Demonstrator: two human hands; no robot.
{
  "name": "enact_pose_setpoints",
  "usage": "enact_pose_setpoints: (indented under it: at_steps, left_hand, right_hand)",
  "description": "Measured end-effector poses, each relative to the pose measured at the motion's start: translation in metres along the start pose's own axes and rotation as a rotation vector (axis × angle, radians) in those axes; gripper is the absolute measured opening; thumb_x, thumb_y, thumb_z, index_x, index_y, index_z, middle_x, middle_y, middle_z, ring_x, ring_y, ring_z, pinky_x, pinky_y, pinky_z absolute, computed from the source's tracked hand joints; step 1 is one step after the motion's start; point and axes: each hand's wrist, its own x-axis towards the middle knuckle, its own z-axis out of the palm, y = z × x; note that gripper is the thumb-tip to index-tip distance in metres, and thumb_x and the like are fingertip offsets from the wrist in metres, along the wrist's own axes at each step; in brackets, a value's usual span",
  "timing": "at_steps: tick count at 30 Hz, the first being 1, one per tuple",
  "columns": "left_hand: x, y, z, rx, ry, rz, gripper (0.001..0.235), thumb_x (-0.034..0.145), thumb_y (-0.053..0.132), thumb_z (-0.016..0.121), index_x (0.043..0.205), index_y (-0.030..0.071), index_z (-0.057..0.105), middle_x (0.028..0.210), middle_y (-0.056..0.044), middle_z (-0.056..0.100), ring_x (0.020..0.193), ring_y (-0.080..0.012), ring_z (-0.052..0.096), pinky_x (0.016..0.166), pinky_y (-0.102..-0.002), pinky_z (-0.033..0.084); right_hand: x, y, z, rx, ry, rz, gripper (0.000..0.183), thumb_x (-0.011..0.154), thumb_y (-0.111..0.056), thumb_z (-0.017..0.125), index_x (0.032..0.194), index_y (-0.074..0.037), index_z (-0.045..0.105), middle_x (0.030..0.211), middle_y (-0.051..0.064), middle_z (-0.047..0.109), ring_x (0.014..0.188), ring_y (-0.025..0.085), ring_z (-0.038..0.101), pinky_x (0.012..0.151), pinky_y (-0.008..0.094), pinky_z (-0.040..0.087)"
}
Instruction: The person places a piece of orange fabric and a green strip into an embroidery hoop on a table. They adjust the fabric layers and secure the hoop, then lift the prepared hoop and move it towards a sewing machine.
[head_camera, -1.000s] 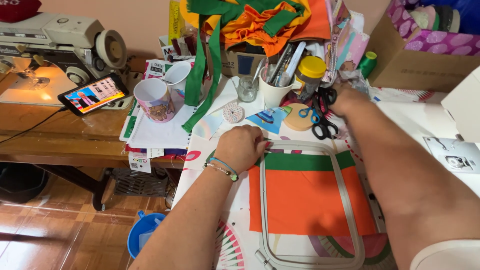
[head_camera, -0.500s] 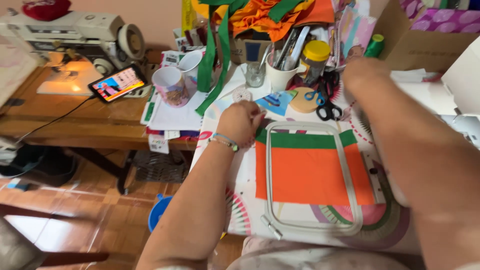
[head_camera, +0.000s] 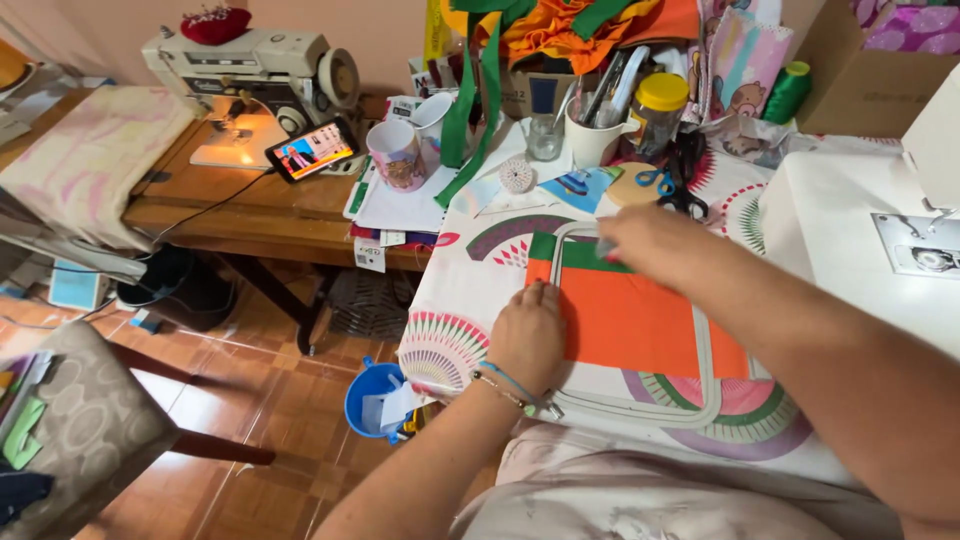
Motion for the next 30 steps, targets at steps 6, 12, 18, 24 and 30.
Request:
enact_pose_setpoints:
  at_steps: [6,12,18,24,30]
  left_hand:
    - [-0.01,-0.01,0.016,-0.178,0.31,-0.081,0.043,0.09,0.029,0.069,0.112,-0.008,0.072,0.11,-0.023,0.074,0.117,-0.0391,0.068,0.107,-0.04,0.048]
    - [-0.003,-0.019,0.055,-0.193,0.271,-0.164,0.038,0.087,0.033,0.068,0.109,0.003,0.076,0.113,-0.014,0.074,0.117,-0.0315,0.067,0.098,-0.038,0.053]
    - [-0.003,-0.023,0.058,-0.237,0.247,-0.162,0.041,0.085,0.033,0.068,0.113,0.005,0.075,0.118,-0.012,0.072,0.119,-0.0307,0.065,0.1,-0.039,0.051]
    - [-0.007,-0.019,0.054,-0.238,0.233,-0.191,0.042,0.085,0.034,0.069,0.116,0.006,0.075,0.121,-0.011,0.071,0.121,-0.0299,0.064,0.099,-0.039,0.051]
    - [-0.005,-0.019,0.054,-0.261,0.231,-0.181,0.042,0.087,0.032,0.067,0.117,0.003,0.074,0.12,-0.013,0.07,0.12,-0.031,0.063,0.1,-0.04,0.05]
  right_hand:
    - [0.004,-0.039,0.0,0.034,-0.18,-0.152,0.022,0.089,-0.021,0.071,0.111,-0.015,0.07,0.111,0.013,0.069,0.113,0.037,0.068,0.094,0.051,0.059]
    - [0.003,-0.045,0.008,0.156,-0.143,-0.201,0.019,0.085,-0.018,0.072,0.104,-0.021,0.068,0.101,0.006,0.071,0.106,0.031,0.07,0.093,0.044,0.058]
    - [0.006,-0.056,-0.002,0.439,-0.189,-0.213,0.023,0.088,-0.007,0.063,0.109,-0.011,0.069,0.098,0.018,0.074,0.102,0.039,0.07,0.089,0.049,0.057]
    - [-0.007,-0.063,0.003,0.366,-0.157,-0.086,0.023,0.083,-0.011,0.073,0.104,-0.018,0.07,0.103,0.005,0.072,0.102,0.022,0.074,0.087,0.035,0.062]
    - [0.001,-0.063,0.011,0.51,0.016,-0.008,0.026,0.08,-0.016,0.079,0.102,-0.015,0.064,0.093,0.006,0.066,0.09,0.024,0.073,0.077,0.036,0.062]
